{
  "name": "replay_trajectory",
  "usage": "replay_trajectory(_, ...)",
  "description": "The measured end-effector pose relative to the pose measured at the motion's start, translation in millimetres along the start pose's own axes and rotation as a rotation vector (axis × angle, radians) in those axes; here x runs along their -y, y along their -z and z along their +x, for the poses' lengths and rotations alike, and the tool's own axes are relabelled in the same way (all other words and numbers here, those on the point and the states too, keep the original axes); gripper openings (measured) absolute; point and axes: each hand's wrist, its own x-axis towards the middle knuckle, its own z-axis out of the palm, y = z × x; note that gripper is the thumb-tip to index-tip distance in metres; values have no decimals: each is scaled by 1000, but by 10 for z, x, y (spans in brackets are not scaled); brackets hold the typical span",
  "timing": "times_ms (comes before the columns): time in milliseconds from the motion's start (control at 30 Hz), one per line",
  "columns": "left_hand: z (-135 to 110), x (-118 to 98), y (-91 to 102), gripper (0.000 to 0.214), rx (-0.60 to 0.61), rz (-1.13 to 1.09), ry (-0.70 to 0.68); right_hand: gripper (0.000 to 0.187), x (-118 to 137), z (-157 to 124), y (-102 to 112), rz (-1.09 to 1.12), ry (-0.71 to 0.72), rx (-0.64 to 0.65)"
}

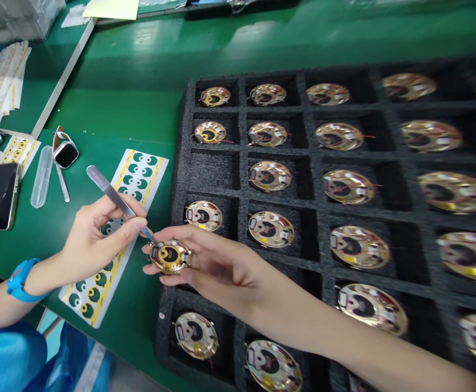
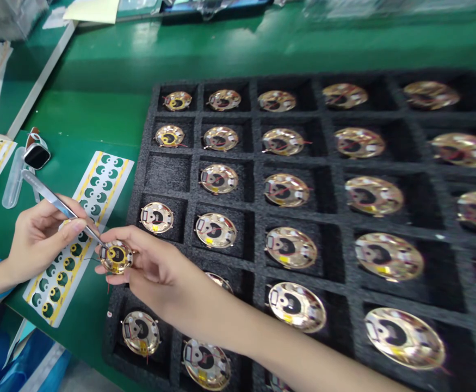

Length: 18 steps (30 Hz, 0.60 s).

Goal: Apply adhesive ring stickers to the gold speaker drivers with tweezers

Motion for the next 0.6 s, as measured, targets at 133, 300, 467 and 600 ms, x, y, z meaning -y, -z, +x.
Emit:
replay_trajectory(133,-20,11,-2,10,2,43,-80,27,6,-8,-4,41,28,8)
replay_trajectory(300,-26,29,23,2,70,144,-354,24,-31,-5,-25,70,45,-31)
replay_trajectory(467,-11,-7,51,10,192,221,-566,18,-41,49,-86,68,31,-144)
replay_trajectory(600,-11,-45,57,8,247,236,-638,14,58,78,-124,39,5,-214)
